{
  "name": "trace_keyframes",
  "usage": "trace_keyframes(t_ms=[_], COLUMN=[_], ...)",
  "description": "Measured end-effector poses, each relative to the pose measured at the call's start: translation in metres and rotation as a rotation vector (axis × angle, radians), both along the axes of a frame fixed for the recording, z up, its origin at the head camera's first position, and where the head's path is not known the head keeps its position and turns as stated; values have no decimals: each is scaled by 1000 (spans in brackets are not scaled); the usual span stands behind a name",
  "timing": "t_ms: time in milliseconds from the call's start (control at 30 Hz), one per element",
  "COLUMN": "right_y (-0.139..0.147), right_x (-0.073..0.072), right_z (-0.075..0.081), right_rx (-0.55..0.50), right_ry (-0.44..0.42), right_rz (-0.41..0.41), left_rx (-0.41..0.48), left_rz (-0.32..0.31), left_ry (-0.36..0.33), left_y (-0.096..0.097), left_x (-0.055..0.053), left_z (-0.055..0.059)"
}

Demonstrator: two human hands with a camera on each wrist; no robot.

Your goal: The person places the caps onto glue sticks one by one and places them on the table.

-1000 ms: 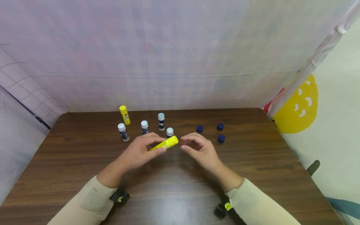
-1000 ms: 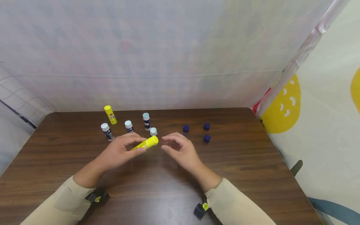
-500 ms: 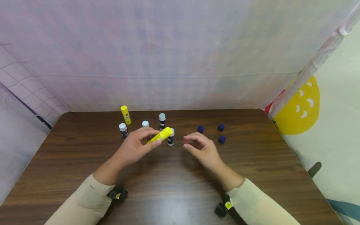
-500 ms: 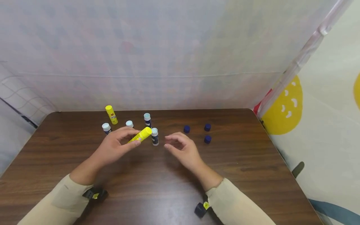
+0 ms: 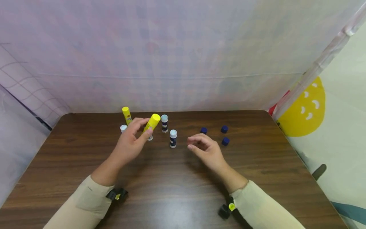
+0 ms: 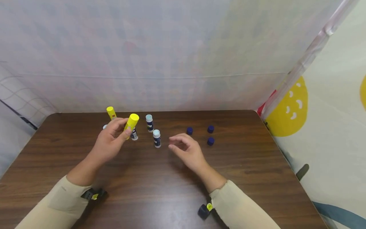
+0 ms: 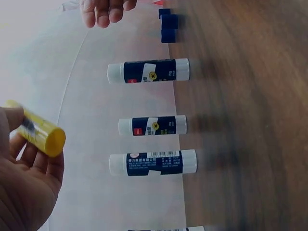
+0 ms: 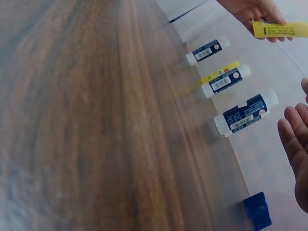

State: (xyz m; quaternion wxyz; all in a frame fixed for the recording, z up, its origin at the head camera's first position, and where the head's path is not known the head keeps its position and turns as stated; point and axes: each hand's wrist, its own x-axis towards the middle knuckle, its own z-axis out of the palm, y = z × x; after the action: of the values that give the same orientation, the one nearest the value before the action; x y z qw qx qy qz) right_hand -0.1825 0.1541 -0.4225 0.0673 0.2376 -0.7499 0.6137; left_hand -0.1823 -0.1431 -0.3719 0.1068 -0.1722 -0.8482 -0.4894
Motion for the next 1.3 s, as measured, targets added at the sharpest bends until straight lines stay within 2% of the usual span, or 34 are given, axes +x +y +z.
trace_keyframes(t_ms=[200,300,533,933,1067,1200,1300], right_y=[2,3,5,8,11,13,14], right_x=[-1,-2,-3,-7,-10,-12,-14], right_z=[-1,-3,-4,-6,-8,-9,-10], right_rx=[-8,-10,-11,-18,-28,-38,-53], right_ry=[2,7,-7,14,18,23,18], right_rz=[-3,-5,-16,-47,-52,-70,-92], left_rx=[70,109,209,244,259,331,353], left_rz=[124,169,237,368,392,418,453], left_ry=[9,-8,-47,-68,-85,-82,-77], left_y=[-6,-9,-17,-37,-42,-46,-50], left_x=[-8,-13,-20,-36,-41,-48,-52], left_z=[1,4,12,21,19,14,9])
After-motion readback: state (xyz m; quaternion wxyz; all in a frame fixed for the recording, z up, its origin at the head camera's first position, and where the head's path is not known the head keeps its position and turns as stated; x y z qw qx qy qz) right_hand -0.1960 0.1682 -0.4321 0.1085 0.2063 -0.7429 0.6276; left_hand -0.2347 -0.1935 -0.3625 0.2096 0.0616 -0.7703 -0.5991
